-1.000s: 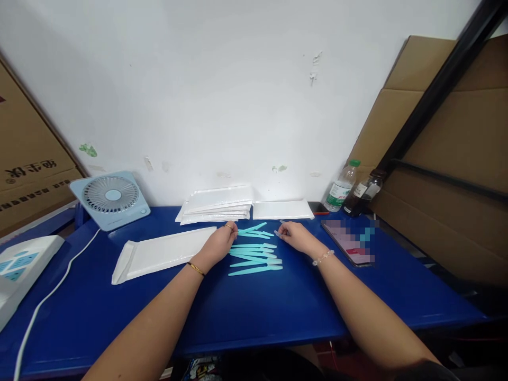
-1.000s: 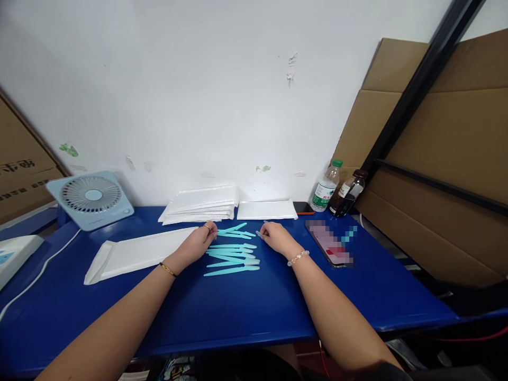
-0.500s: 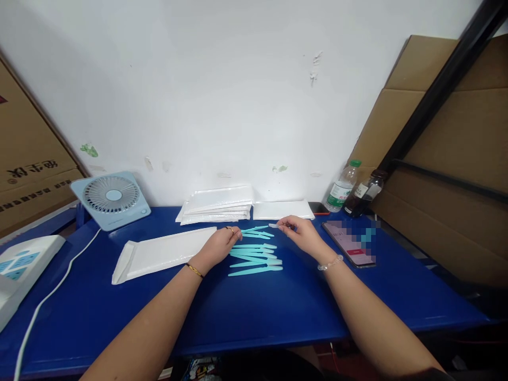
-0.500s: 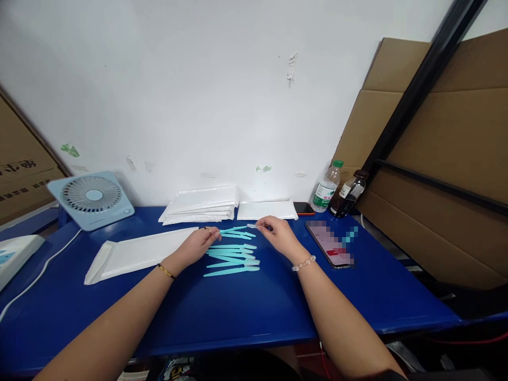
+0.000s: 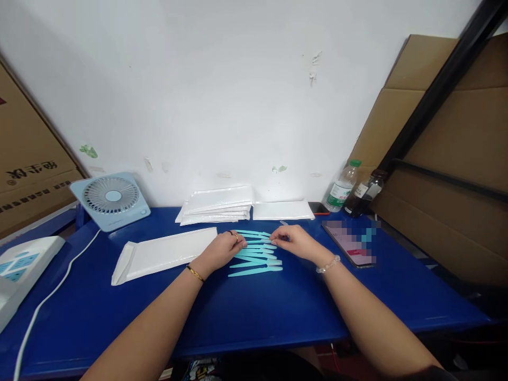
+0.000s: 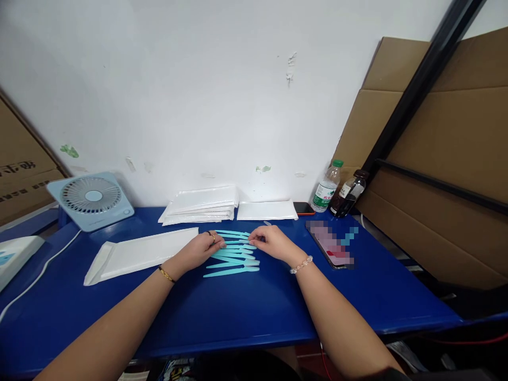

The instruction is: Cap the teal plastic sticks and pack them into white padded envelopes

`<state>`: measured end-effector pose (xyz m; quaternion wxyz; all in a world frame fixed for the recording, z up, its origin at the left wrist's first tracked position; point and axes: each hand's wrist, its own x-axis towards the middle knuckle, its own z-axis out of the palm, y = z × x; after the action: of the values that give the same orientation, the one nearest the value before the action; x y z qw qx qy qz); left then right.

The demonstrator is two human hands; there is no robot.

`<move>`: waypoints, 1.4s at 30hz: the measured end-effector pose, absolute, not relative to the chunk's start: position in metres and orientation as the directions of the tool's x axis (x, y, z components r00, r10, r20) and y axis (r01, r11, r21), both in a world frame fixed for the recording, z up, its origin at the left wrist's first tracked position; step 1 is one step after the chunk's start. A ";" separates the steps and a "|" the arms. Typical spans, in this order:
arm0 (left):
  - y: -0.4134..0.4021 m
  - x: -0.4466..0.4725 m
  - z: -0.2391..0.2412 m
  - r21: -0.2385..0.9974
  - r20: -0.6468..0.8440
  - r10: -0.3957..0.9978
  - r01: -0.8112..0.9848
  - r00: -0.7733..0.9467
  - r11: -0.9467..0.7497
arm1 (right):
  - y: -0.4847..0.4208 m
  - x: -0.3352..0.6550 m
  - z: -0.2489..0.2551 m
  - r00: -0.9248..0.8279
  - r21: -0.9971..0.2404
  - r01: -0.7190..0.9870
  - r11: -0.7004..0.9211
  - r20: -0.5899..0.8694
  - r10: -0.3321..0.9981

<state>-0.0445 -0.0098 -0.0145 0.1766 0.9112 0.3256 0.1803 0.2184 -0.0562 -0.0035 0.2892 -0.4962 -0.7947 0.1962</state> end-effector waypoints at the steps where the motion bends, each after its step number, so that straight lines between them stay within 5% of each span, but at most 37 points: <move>1: -0.008 -0.045 -0.016 0.420 0.237 0.658 0.536 0.714 -0.733 | -0.054 0.225 -0.004 -0.317 -0.591 0.694 0.411 0.261 0.912; 8: 0.007 -0.046 -0.027 0.307 0.270 0.761 0.697 0.589 -0.648 | -0.039 0.275 -0.016 -0.099 -0.365 0.912 0.186 0.243 0.965; 19: 0.005 -0.042 -0.024 0.322 0.185 0.812 0.746 0.554 -0.583 | -0.034 0.269 -0.028 -0.228 -0.370 0.890 0.266 0.143 0.963; 25: 0.002 -0.048 -0.019 0.499 0.150 0.834 0.688 0.530 -0.527 | -0.037 0.264 -0.027 -0.172 -0.524 0.830 0.193 0.089 0.981; 31: 0.001 -0.048 -0.018 0.566 0.141 0.844 0.658 0.517 -0.497 | -0.042 0.250 -0.019 -0.201 -0.786 0.578 0.218 0.121 0.972; 42: 0.001 -0.046 -0.018 0.551 0.156 0.837 0.657 0.525 -0.515 | -0.046 0.234 -0.013 -0.225 -0.813 0.526 0.250 0.150 0.963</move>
<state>-0.0460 0.0006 -0.0184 0.2181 0.8455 0.4417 0.2063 0.2339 -0.0462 -0.0132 0.3397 -0.5216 -0.7137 0.3211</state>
